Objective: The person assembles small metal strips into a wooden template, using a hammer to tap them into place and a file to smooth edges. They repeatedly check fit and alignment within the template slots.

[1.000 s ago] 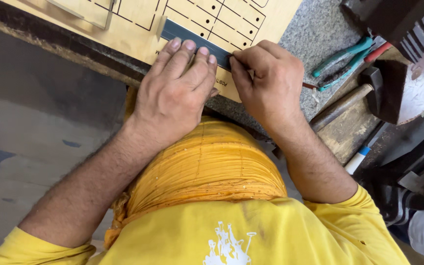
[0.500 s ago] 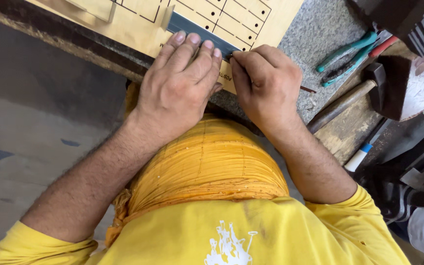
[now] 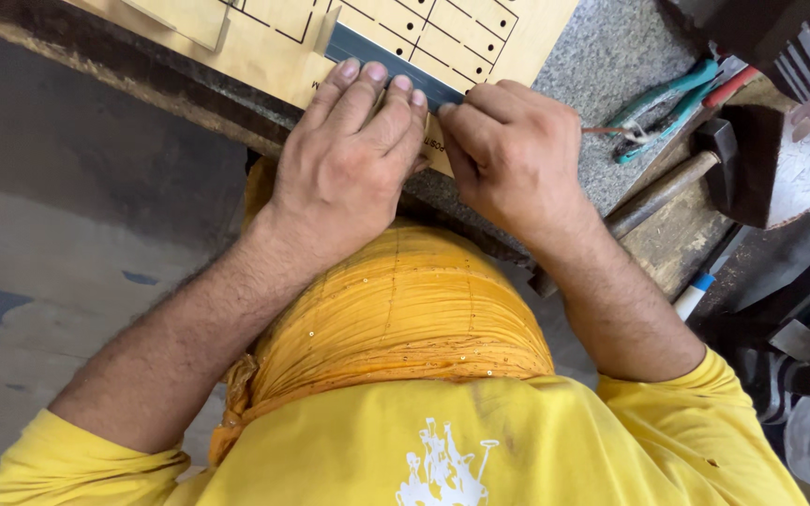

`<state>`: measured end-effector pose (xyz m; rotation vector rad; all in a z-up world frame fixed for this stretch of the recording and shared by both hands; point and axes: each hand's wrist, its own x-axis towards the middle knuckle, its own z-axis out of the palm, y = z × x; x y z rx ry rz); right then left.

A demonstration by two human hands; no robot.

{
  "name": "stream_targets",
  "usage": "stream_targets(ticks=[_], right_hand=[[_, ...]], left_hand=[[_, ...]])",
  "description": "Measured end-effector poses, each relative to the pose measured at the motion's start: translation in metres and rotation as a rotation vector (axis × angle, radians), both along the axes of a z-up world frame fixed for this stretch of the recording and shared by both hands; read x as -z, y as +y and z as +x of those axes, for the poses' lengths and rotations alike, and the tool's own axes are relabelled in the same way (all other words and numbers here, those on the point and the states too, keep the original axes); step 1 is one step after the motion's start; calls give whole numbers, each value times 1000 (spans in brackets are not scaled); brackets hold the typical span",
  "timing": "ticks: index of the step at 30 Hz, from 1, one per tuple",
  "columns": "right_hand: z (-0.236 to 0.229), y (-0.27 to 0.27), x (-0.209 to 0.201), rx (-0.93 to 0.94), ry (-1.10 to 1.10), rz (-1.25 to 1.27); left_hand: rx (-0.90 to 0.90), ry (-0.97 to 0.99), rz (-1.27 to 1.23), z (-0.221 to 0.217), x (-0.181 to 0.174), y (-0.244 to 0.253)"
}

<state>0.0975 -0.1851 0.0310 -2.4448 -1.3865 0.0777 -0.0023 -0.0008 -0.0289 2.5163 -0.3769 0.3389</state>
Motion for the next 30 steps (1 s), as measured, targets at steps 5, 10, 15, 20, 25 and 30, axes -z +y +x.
stream_targets(ticks=[5, 10, 15, 20, 25, 30], right_hand=[[7, -6, -1, -24, 73, 36], [9, -18, -6, 205, 290, 125], [0, -29, 1, 398, 348, 114], [-2, -29, 8, 389, 319, 62], [-11, -21, 8, 385, 336, 50], [-13, -13, -2, 387, 386, 44]], left_hand=[[26, 23, -29, 1, -4, 0], [19, 55, -39, 2, -9, 2], [6, 43, -78, -7, -5, 3], [-152, -98, -236, -26, -14, 14], [-367, 59, -494, -20, -25, 32], [-359, 38, -386, 10, -27, 41]])
